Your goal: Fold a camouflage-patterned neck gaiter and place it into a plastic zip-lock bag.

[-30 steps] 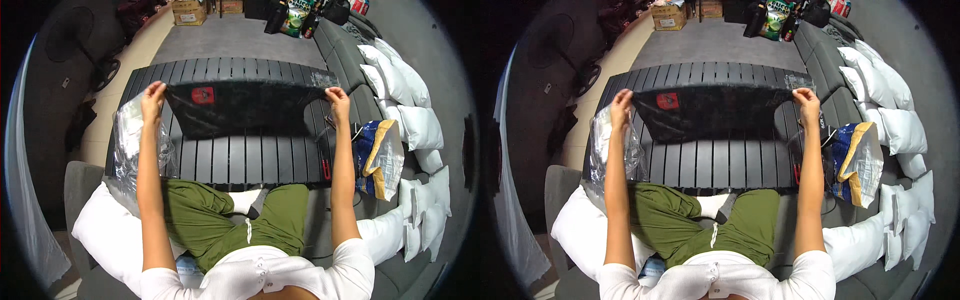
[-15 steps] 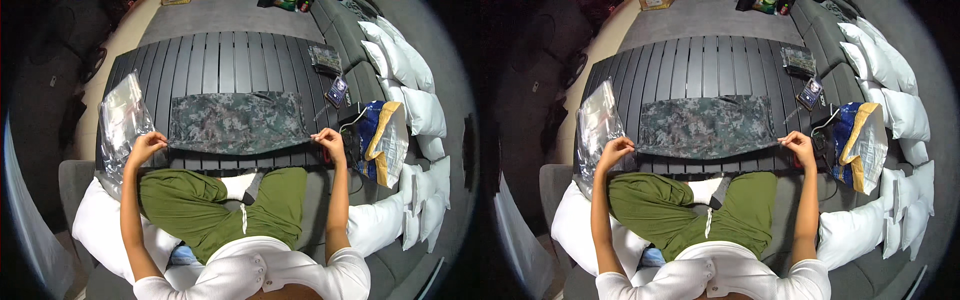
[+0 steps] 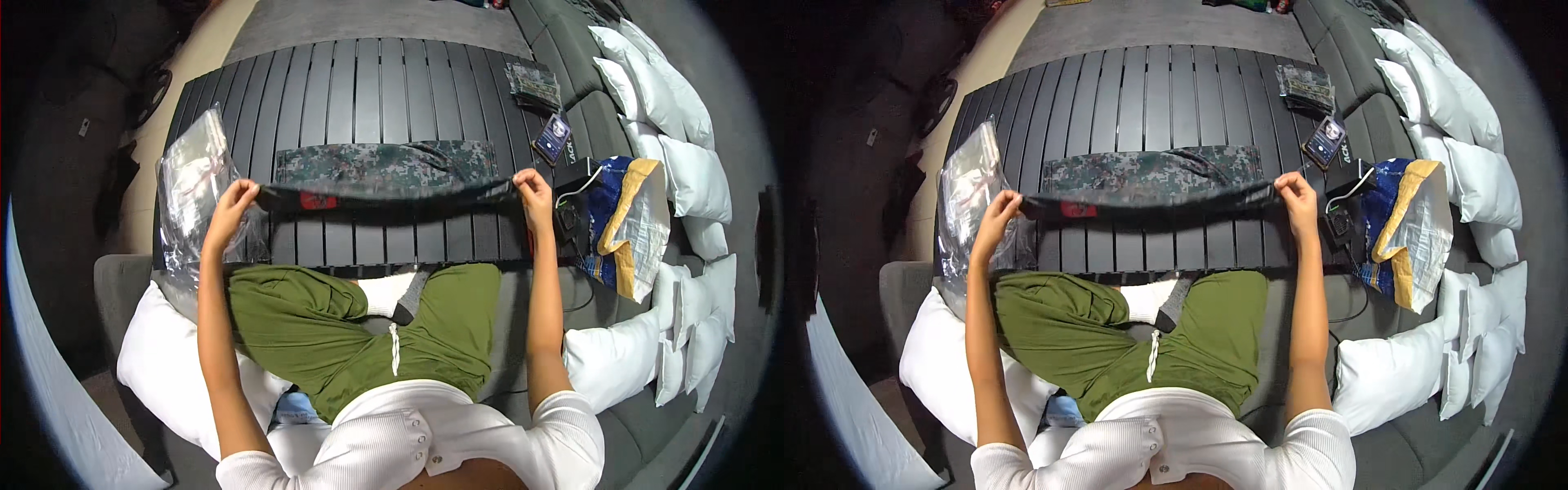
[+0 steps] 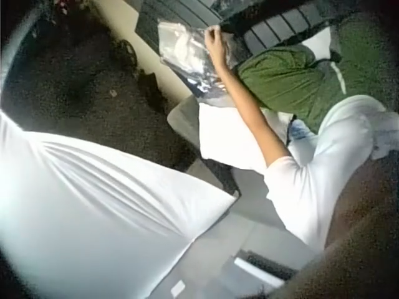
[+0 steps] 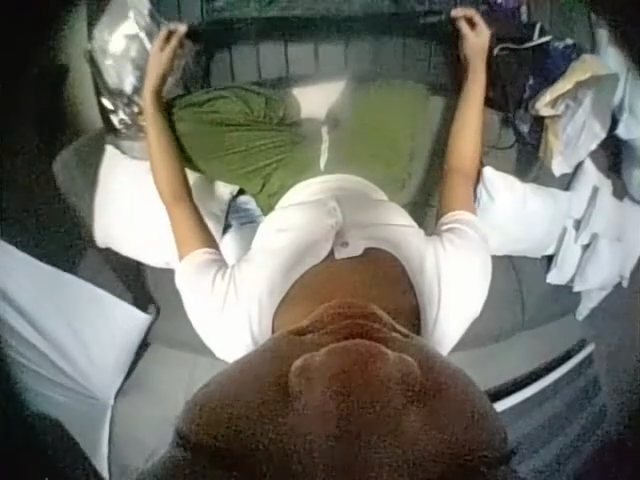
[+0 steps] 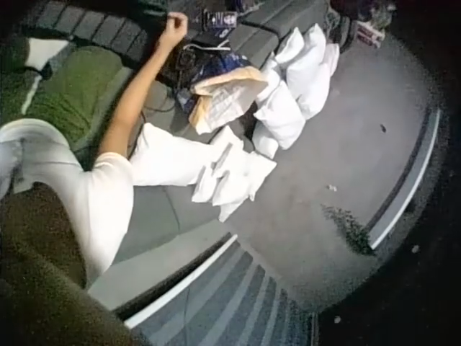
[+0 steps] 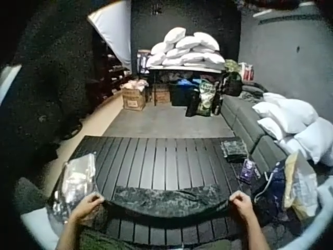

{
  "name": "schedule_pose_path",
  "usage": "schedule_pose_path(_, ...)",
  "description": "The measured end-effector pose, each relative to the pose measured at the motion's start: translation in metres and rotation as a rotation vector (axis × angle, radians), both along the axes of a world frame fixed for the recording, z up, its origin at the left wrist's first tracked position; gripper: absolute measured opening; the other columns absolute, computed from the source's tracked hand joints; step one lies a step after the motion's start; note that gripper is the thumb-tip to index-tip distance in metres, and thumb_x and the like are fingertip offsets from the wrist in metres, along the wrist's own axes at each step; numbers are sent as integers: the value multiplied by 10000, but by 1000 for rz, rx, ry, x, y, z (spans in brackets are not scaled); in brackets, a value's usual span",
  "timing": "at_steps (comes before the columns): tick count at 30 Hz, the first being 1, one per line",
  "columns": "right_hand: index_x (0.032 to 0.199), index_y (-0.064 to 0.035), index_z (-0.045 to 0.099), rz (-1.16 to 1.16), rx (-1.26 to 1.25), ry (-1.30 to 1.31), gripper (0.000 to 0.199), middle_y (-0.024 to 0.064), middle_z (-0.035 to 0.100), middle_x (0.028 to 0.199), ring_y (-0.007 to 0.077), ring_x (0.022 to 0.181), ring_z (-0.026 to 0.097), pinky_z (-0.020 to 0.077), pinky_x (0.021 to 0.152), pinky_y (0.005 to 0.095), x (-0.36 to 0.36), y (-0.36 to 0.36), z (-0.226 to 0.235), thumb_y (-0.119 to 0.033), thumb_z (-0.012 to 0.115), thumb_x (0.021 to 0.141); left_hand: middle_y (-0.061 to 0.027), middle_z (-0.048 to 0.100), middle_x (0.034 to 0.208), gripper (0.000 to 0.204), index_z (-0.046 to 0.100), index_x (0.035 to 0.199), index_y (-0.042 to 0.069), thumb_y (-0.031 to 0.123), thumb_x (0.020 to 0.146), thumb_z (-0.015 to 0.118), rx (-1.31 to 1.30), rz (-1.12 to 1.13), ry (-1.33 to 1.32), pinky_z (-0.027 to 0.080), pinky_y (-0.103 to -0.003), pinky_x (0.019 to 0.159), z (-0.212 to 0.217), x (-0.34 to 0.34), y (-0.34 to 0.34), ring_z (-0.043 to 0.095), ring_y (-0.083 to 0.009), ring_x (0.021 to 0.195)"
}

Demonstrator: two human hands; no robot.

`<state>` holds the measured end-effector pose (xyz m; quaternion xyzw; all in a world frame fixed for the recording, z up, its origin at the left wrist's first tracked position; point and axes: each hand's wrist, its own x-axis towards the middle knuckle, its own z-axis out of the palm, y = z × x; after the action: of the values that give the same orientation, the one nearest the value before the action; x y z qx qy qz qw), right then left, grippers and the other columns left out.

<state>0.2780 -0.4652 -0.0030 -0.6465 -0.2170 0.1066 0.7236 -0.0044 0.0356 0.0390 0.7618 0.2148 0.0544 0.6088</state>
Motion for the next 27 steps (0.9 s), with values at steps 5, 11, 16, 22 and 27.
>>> schedule_pose_path(5,877,-19,573,-202,-81,15,50,5,557,829,88,810,511,398,762,212,37,32,-24,-21,561,829,42,520,788,175,555,971,81,236,888,558,-113,279,65,413,-196,657,-40,54,4,494,-43,716)
schedule_pose_path(11,865,-23,599,-468,-425,-287,68,56,616,818,144,789,575,446,751,258,48,69,-38,-32,584,800,-67,608,838,213,547,1026,48,202,881,531,371,543,-81,455,-294,709,-83,81,5,575,-170,759)
schedule_pose_path(16,858,-26,603,-482,-501,-247,67,67,619,819,163,798,589,456,741,278,41,68,-29,-31,571,799,-128,617,911,215,532,1060,70,212,910,468,610,584,18,453,-347,736,-77,81,-23,597,-262,814)
schedule_pose_path(22,859,5,585,-443,-437,-497,73,77,621,830,168,804,595,453,748,275,53,70,-22,-7,537,805,-158,594,1020,190,508,1051,40,155,916,438,716,558,-203,435,-379,790,-68,87,-21,571,-333,932)
schedule_pose_path(27,870,-12,584,-400,-478,-578,122,113,599,836,252,793,598,464,715,315,64,82,-15,30,523,773,-161,597,1008,201,504,1072,33,149,922,437,725,522,-200,437,-361,798,-67,92,-13,580,-309,928)
